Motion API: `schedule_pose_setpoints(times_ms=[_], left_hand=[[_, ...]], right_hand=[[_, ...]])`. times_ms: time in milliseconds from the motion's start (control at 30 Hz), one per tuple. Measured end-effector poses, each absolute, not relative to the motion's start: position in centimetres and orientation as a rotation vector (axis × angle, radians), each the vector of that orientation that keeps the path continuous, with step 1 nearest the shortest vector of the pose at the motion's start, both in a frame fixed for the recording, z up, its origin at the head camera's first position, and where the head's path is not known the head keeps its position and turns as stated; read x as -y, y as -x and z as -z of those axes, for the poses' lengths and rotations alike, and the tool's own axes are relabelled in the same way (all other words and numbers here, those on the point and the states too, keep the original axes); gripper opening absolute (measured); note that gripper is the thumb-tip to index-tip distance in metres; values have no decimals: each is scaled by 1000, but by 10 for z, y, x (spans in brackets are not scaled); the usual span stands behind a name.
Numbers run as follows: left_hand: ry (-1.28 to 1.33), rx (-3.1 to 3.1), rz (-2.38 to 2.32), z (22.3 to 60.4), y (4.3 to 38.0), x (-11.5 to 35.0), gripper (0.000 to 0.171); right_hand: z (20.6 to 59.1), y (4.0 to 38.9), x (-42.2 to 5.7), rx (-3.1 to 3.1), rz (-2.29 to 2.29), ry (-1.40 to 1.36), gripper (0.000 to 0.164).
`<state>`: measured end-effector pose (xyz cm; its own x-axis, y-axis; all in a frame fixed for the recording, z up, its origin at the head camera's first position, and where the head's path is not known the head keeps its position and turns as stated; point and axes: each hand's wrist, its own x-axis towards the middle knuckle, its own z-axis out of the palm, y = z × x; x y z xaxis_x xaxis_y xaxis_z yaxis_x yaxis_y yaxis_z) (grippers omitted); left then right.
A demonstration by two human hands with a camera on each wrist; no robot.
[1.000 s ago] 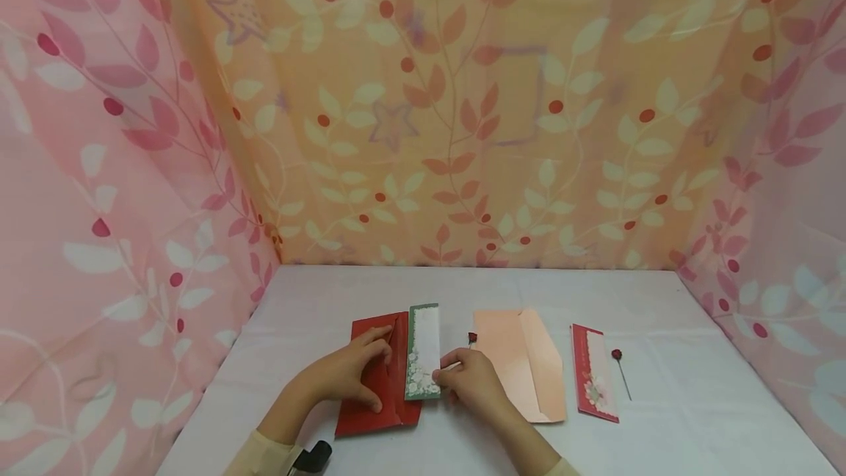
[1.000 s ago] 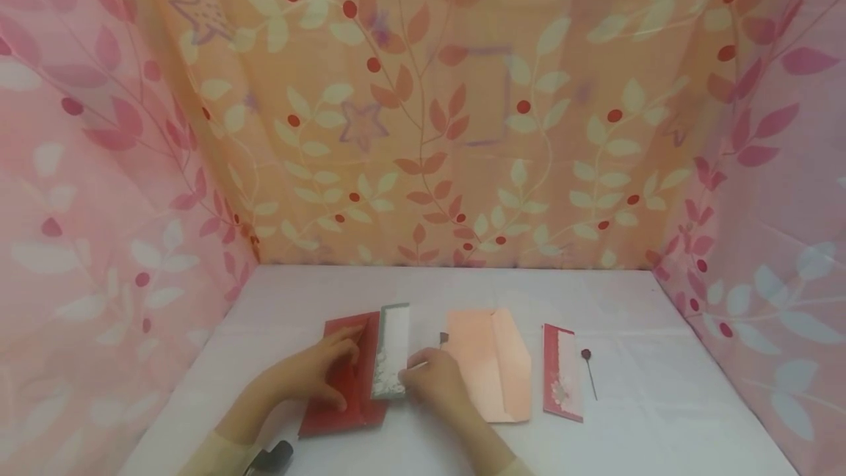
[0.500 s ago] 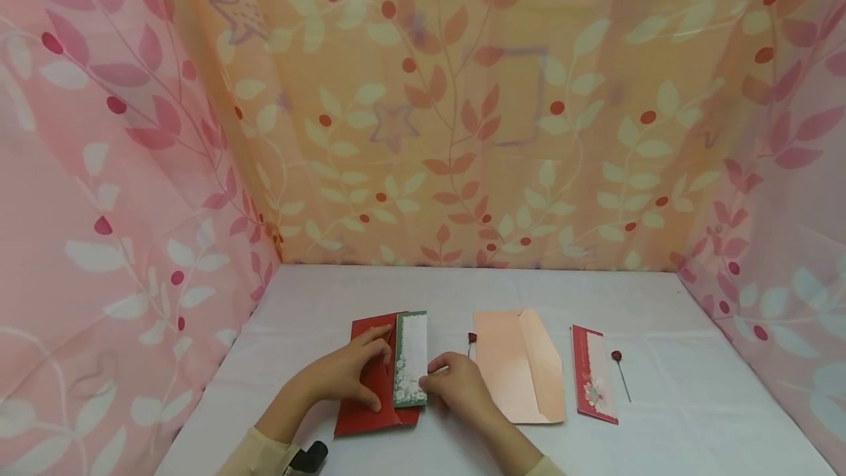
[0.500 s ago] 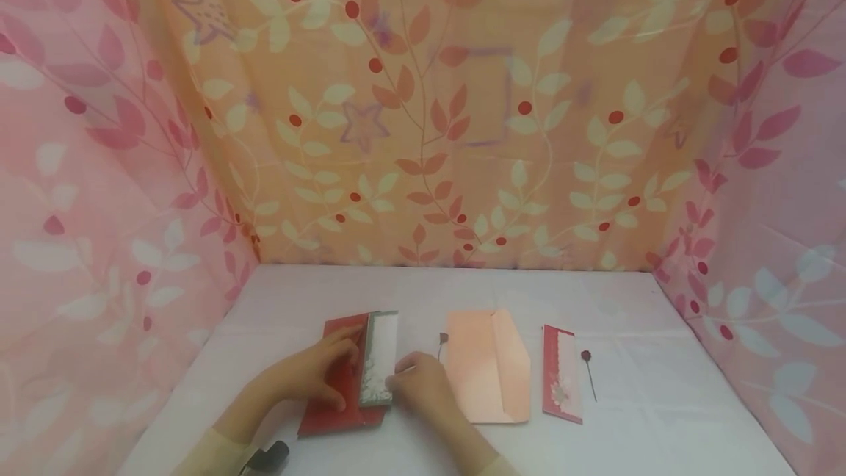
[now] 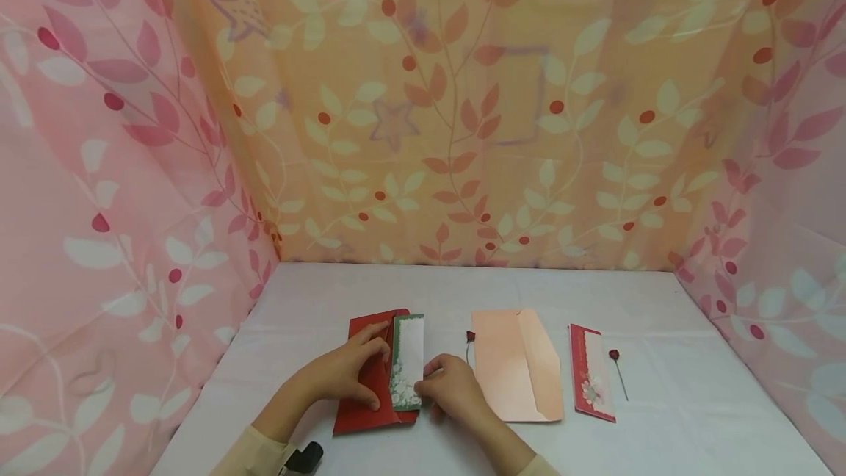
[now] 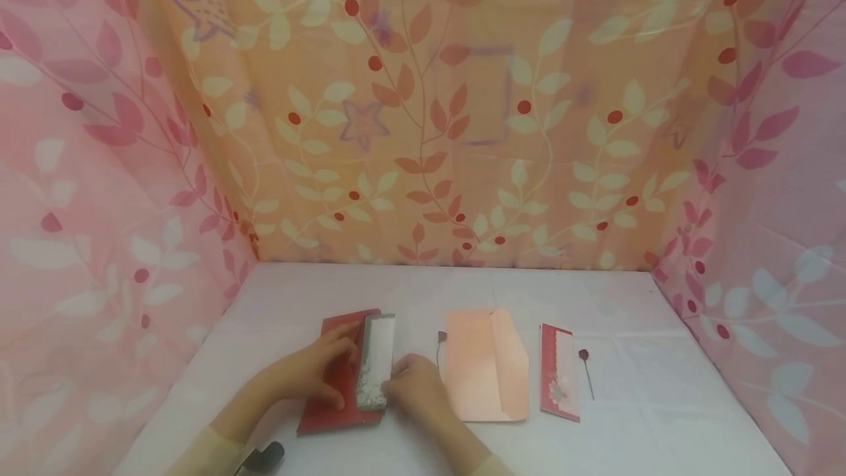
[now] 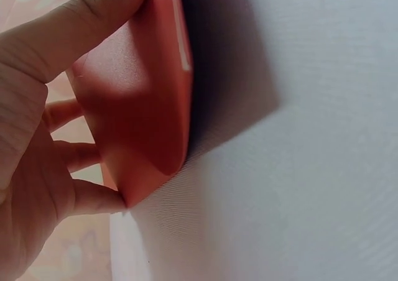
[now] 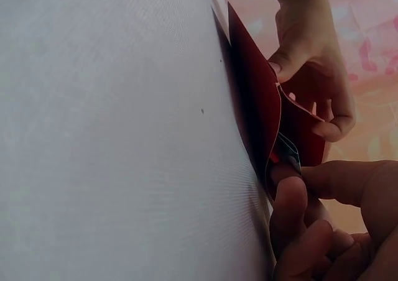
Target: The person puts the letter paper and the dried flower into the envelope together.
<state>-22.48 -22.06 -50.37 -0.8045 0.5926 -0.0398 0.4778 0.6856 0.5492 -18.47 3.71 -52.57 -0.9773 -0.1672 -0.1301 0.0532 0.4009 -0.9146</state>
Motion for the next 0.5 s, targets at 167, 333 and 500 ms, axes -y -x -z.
schedule_pose_setpoints(times_ms=[167, 333, 500], left_hand=[[-875, -2697, -786, 504, 224, 221, 60], [-867, -2711, -783, 506, 224, 221, 61], [-871, -2723, -776, 505, 222, 220, 65]], right_hand=[[523, 182, -34, -2442, 1611, 103, 28], [523, 183, -32, -2453, 1604, 105, 27], [523, 184, -31, -2467, 1594, 113, 27]])
